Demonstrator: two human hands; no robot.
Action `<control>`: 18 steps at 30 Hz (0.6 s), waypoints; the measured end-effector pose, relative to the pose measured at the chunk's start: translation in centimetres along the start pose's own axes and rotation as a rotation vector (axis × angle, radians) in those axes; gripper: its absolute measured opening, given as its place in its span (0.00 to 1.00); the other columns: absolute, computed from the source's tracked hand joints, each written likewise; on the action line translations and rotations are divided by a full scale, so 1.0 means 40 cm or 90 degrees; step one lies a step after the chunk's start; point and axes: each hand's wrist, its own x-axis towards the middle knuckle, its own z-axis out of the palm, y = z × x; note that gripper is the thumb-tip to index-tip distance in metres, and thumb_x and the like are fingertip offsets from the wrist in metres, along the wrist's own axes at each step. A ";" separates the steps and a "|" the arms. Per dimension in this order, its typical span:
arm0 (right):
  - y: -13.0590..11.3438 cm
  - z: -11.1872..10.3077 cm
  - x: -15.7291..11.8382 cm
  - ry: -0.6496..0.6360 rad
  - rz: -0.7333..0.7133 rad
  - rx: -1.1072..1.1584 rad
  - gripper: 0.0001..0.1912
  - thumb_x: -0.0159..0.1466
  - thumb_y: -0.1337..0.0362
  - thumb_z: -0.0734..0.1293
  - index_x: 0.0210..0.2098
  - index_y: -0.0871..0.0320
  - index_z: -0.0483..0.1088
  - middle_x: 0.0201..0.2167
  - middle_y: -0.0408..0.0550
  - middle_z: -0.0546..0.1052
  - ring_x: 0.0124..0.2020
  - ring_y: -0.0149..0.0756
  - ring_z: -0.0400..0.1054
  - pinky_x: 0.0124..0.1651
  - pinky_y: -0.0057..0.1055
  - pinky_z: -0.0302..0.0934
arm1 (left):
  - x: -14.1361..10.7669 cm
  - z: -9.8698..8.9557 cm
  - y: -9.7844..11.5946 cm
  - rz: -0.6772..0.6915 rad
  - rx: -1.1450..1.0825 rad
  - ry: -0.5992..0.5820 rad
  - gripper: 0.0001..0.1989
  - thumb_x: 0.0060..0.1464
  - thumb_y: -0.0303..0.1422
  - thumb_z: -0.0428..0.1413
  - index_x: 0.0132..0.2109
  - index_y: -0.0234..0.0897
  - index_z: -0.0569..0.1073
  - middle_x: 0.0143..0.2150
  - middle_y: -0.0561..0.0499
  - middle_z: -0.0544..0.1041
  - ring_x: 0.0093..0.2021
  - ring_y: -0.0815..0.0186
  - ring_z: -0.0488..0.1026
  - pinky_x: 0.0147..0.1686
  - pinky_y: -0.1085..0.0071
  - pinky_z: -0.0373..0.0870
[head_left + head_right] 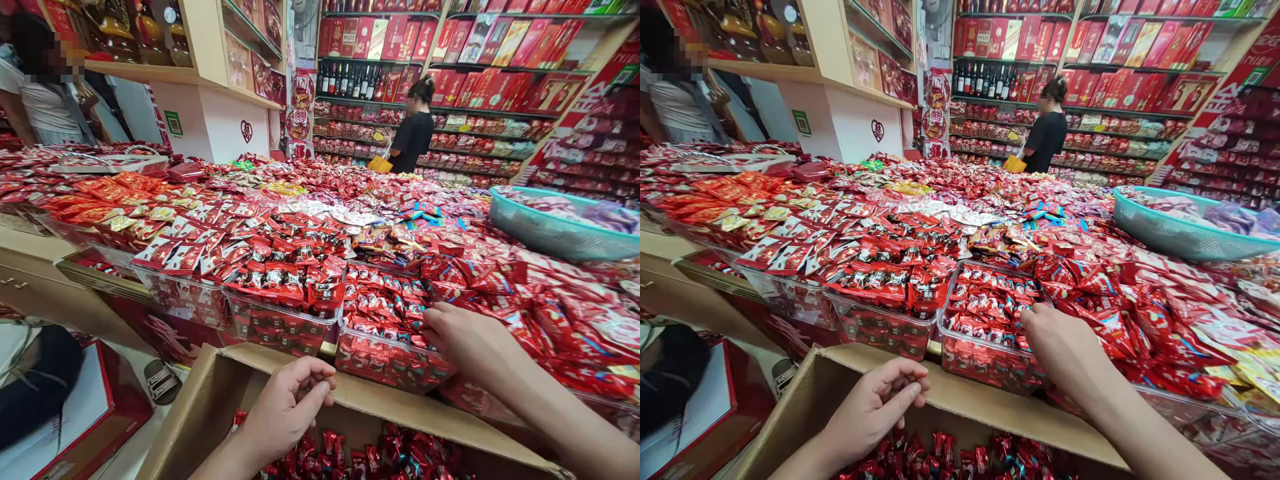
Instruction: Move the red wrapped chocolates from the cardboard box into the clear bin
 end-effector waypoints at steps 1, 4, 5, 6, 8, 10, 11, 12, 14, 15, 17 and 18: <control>0.004 0.007 0.013 -0.032 -0.007 0.000 0.09 0.55 0.65 0.56 0.21 0.56 0.63 0.22 0.43 0.69 0.21 0.31 0.63 0.19 0.25 0.45 | 0.000 0.000 0.000 -0.002 0.003 -0.001 0.10 0.50 0.37 0.47 0.38 0.38 0.64 0.34 0.49 0.71 0.32 0.68 0.69 0.21 0.78 0.65; 0.010 0.014 0.039 -0.105 -0.023 0.021 0.08 0.53 0.67 0.57 0.21 0.56 0.65 0.22 0.44 0.71 0.23 0.33 0.65 0.21 0.25 0.47 | 0.000 -0.002 -0.001 -0.005 0.012 -0.006 0.10 0.49 0.38 0.47 0.38 0.38 0.64 0.34 0.48 0.71 0.32 0.68 0.69 0.21 0.78 0.65; 0.010 0.011 0.044 -0.127 -0.030 0.033 0.07 0.52 0.68 0.58 0.22 0.55 0.66 0.22 0.45 0.72 0.24 0.34 0.65 0.22 0.25 0.48 | 0.000 -0.003 -0.002 -0.002 0.016 -0.008 0.10 0.49 0.38 0.47 0.38 0.38 0.64 0.34 0.48 0.71 0.32 0.68 0.69 0.21 0.78 0.64; 0.010 0.005 0.049 -0.150 -0.038 0.049 0.07 0.50 0.68 0.58 0.22 0.55 0.68 0.22 0.45 0.72 0.25 0.34 0.66 0.23 0.25 0.49 | 0.001 -0.004 -0.002 0.001 0.020 -0.009 0.10 0.49 0.38 0.47 0.38 0.38 0.64 0.34 0.48 0.72 0.32 0.68 0.69 0.21 0.78 0.64; 0.009 -0.008 0.055 -0.200 -0.058 0.083 0.07 0.48 0.69 0.60 0.22 0.56 0.70 0.21 0.46 0.73 0.25 0.33 0.66 0.23 0.25 0.50 | 0.001 -0.004 -0.002 0.006 0.027 -0.005 0.10 0.50 0.37 0.47 0.38 0.38 0.64 0.34 0.49 0.72 0.31 0.68 0.69 0.21 0.78 0.64; 0.009 -0.017 0.057 -0.246 -0.081 0.119 0.08 0.46 0.71 0.60 0.20 0.57 0.71 0.19 0.45 0.73 0.22 0.31 0.65 0.22 0.23 0.49 | 0.001 -0.004 -0.001 0.008 0.026 -0.001 0.10 0.50 0.37 0.47 0.38 0.38 0.64 0.34 0.49 0.72 0.31 0.68 0.69 0.21 0.78 0.63; 0.009 -0.019 0.058 -0.259 -0.091 0.135 0.09 0.46 0.71 0.59 0.19 0.57 0.71 0.18 0.44 0.73 0.20 0.29 0.64 0.21 0.23 0.49 | 0.000 -0.003 0.000 0.009 0.023 0.000 0.10 0.50 0.37 0.47 0.38 0.38 0.64 0.34 0.49 0.72 0.31 0.69 0.69 0.21 0.78 0.63; 0.009 -0.018 0.059 -0.263 -0.102 0.148 0.11 0.46 0.72 0.58 0.19 0.57 0.71 0.17 0.43 0.72 0.19 0.28 0.63 0.20 0.22 0.48 | 0.000 -0.002 0.000 0.009 0.019 0.001 0.09 0.50 0.37 0.47 0.38 0.38 0.64 0.34 0.49 0.71 0.31 0.69 0.69 0.21 0.78 0.64; 0.010 -0.012 0.065 -0.242 -0.120 0.151 0.13 0.46 0.74 0.56 0.19 0.56 0.70 0.16 0.42 0.72 0.18 0.27 0.62 0.20 0.21 0.48 | 0.001 0.000 0.001 0.011 0.012 -0.001 0.09 0.50 0.36 0.47 0.38 0.38 0.64 0.34 0.49 0.71 0.31 0.69 0.68 0.21 0.78 0.64; 0.009 -0.010 0.070 -0.226 -0.126 0.139 0.14 0.46 0.75 0.55 0.18 0.57 0.70 0.15 0.42 0.72 0.18 0.26 0.62 0.20 0.22 0.48 | 0.002 0.001 0.000 0.011 0.010 -0.002 0.09 0.50 0.36 0.47 0.38 0.37 0.64 0.34 0.49 0.71 0.31 0.69 0.68 0.21 0.78 0.64; 0.008 -0.014 0.081 -0.193 -0.130 0.106 0.14 0.46 0.76 0.56 0.16 0.57 0.69 0.14 0.43 0.71 0.16 0.26 0.61 0.19 0.22 0.47 | 0.004 0.001 -0.001 0.010 0.008 -0.008 0.09 0.50 0.36 0.47 0.38 0.37 0.64 0.34 0.49 0.71 0.31 0.69 0.68 0.22 0.78 0.65; 0.006 -0.022 0.083 -0.170 -0.130 0.091 0.13 0.46 0.76 0.56 0.15 0.58 0.68 0.14 0.43 0.71 0.16 0.27 0.61 0.19 0.23 0.48 | 0.005 -0.001 0.000 0.009 0.006 -0.009 0.09 0.50 0.36 0.47 0.38 0.37 0.64 0.34 0.49 0.71 0.32 0.68 0.68 0.21 0.78 0.65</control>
